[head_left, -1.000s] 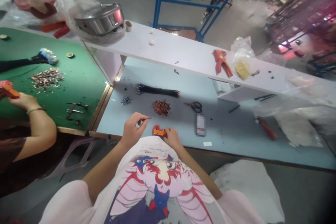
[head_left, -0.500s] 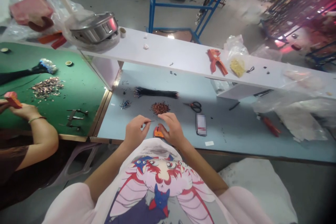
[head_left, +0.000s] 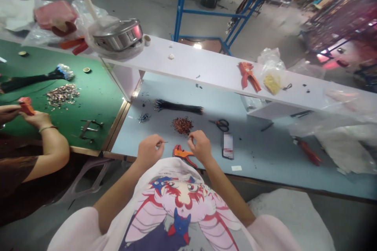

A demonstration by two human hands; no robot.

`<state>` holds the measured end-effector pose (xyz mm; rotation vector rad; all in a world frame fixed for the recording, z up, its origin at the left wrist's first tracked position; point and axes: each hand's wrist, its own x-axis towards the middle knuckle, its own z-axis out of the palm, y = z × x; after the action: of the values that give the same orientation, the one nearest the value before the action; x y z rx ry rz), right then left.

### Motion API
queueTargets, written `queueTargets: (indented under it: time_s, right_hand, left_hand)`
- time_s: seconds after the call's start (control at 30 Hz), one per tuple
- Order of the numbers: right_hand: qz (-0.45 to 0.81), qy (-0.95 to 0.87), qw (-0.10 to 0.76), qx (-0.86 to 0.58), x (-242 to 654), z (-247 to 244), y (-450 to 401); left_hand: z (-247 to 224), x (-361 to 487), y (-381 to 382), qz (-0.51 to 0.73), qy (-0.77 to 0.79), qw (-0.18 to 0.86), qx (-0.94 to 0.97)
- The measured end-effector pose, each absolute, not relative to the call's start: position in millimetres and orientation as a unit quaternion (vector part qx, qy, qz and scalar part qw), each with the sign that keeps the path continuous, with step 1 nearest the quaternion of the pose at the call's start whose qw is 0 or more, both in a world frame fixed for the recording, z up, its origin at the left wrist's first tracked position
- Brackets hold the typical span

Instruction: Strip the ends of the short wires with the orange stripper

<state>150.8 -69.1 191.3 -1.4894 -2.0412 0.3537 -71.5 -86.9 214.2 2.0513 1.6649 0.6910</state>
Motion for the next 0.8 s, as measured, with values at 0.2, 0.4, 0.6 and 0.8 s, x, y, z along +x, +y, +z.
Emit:
queueTargets:
  time_s: [0.2, 0.4, 0.6, 0.8]
  right_hand:
    - [0.201, -0.732, 0.174, -0.627, 159.1, 146.5, -48.0]
    - [0.266, -0.695, 0.046, -0.667, 166.3, 90.2, -61.4]
    - [0.307, -0.689, -0.045, -0.655, 186.8, 66.4, -121.1]
    - [0.291, -0.673, -0.062, -0.678, 183.4, 54.2, -128.4]
  left_hand:
    - [213.3, -84.4, -82.9, 0.270, 0.608, 0.228, 0.711]
    - [214.6, -74.6, -85.1, 0.301, 0.601, 0.245, 0.699]
    - [212.2, -76.4, -82.4, 0.315, 0.593, 0.261, 0.694]
    - [218.8, -66.4, -75.7, 0.346, 0.566, 0.288, 0.691]
